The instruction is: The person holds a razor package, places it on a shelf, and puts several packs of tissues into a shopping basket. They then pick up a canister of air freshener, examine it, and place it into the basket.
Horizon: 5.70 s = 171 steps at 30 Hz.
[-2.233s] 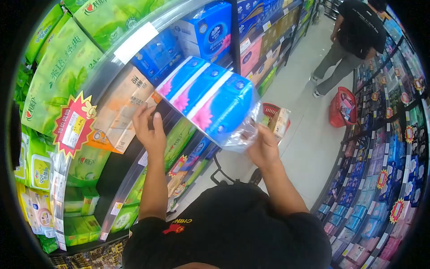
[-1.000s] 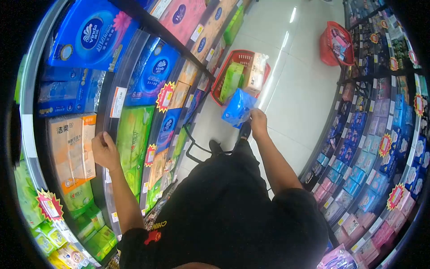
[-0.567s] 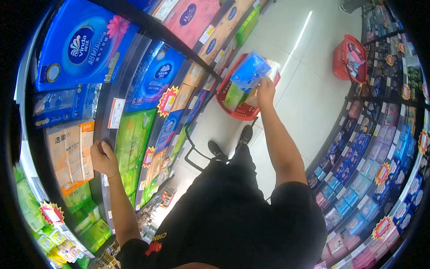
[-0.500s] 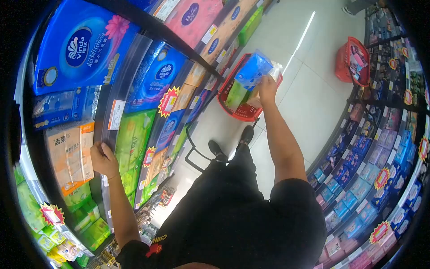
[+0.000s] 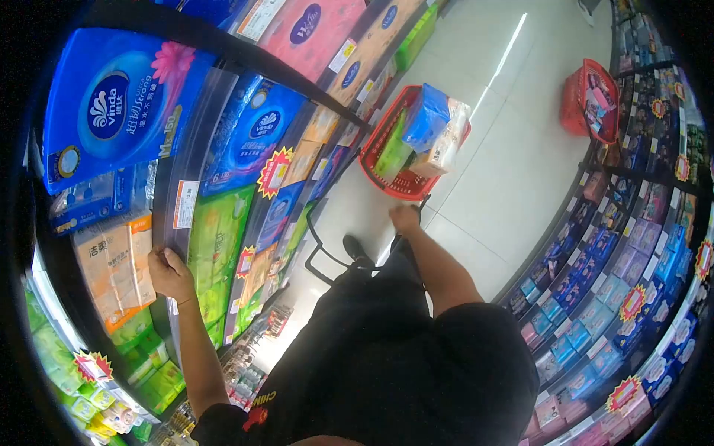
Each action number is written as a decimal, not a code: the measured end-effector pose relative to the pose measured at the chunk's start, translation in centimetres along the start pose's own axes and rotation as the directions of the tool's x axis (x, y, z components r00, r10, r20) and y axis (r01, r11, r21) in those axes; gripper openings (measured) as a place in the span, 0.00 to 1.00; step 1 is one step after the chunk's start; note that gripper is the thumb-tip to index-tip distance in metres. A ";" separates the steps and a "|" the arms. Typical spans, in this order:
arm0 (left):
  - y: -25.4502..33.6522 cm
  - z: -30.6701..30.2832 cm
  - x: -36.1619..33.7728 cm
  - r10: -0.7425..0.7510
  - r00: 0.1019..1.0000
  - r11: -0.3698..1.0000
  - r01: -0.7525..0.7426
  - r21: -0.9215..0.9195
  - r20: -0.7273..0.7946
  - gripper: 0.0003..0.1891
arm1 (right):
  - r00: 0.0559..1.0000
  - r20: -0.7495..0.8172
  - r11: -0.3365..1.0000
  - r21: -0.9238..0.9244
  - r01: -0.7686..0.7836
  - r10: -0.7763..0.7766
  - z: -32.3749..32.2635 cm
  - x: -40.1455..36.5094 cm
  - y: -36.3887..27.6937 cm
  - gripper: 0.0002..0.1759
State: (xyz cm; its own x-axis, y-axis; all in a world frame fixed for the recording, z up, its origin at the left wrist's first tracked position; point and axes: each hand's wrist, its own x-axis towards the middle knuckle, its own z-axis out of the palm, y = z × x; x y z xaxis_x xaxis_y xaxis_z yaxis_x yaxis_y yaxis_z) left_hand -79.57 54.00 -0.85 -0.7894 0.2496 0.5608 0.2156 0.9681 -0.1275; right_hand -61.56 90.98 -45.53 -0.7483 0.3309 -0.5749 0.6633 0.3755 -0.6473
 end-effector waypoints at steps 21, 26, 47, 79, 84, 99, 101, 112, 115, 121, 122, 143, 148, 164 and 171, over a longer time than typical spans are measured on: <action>0.1 -2.8 0.2 0.018 0.999 0.985 -0.023 -0.172 -0.027 0.09 | 0.862 0.490 0.899 -0.308 0.310 -0.130 4.2 -14.8 -7.5 0.26; -1.2 -3.0 -0.2 0.088 0.995 0.970 -0.098 -0.221 -0.052 0.11 | 0.728 0.648 0.856 -0.226 0.465 -0.224 11.7 -14.2 -8.8 0.29; -2.0 -3.8 -0.8 0.165 0.985 0.948 -0.170 -0.271 -0.039 0.16 | 0.786 0.609 0.772 -0.448 0.451 -0.106 18.7 -17.3 -10.9 0.29; 14.2 6.4 -16.5 0.543 0.712 0.579 0.067 -0.813 0.445 0.14 | 0.881 0.222 0.808 -0.353 0.472 -0.418 -3.2 -16.0 -15.2 0.16; 11.7 11.0 -20.9 0.562 0.421 0.747 0.112 -0.656 0.712 0.17 | 0.867 0.184 0.786 -0.368 0.498 -0.463 -5.2 -13.8 -14.5 0.17; 12.7 23.3 -17.9 0.656 0.297 0.711 0.065 -0.701 0.693 0.17 | 0.878 0.329 0.790 -0.403 0.463 -0.347 -9.5 -6.9 -12.6 0.20; 15.3 25.6 -16.2 0.539 0.240 0.778 0.225 -0.586 0.807 0.17 | 0.868 0.330 0.791 -0.378 0.481 -0.371 -11.8 -6.0 -12.8 0.22; 22.8 32.0 -5.1 0.411 0.358 0.712 0.449 -0.540 0.839 0.21 | 0.915 0.306 0.891 -0.289 0.351 -0.261 -20.4 -2.2 -16.4 0.23; 22.6 34.1 -5.0 0.409 0.256 0.740 0.468 -0.483 0.876 0.22 | 0.935 0.237 0.890 -0.313 0.332 -0.265 -20.5 -0.7 -15.2 0.23; 21.9 33.1 -4.6 0.397 0.214 0.802 0.393 -0.450 0.893 0.22 | 0.941 0.270 0.908 -0.306 0.286 -0.205 -22.9 2.7 -13.9 0.22; 22.0 32.1 -3.9 0.384 0.195 0.807 0.405 -0.431 0.902 0.22 | 0.933 0.284 0.901 -0.307 0.306 -0.220 -23.1 3.8 -12.8 0.21; 45.1 26.5 1.0 0.205 0.412 0.717 0.555 -0.422 0.888 0.20 | 0.788 0.545 0.795 -0.325 0.513 -0.285 -40.9 16.1 -8.2 0.28; 46.2 26.0 2.7 0.159 0.426 0.705 0.583 -0.405 0.891 0.19 | 0.848 0.447 0.823 -0.339 0.456 -0.285 -43.2 15.7 -7.9 0.24; 45.0 32.1 5.6 -0.027 0.335 0.569 0.780 -0.261 0.942 0.18 | 0.868 0.472 0.757 -0.508 0.411 -0.154 -45.0 21.2 -9.4 0.14; 42.0 34.8 4.0 -0.056 0.309 0.571 0.790 -0.223 0.949 0.19 | 0.845 0.528 0.677 -0.593 0.436 -0.081 -44.9 24.5 -8.5 0.14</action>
State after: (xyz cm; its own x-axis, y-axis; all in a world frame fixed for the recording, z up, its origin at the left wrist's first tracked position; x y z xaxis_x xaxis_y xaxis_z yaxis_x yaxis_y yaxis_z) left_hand -93.66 96.40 -32.38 -0.8017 0.0417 -0.5963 -0.3722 0.7456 0.5527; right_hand -85.63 134.71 -31.62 -0.6858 -0.2079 -0.6975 0.1221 0.9119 -0.3918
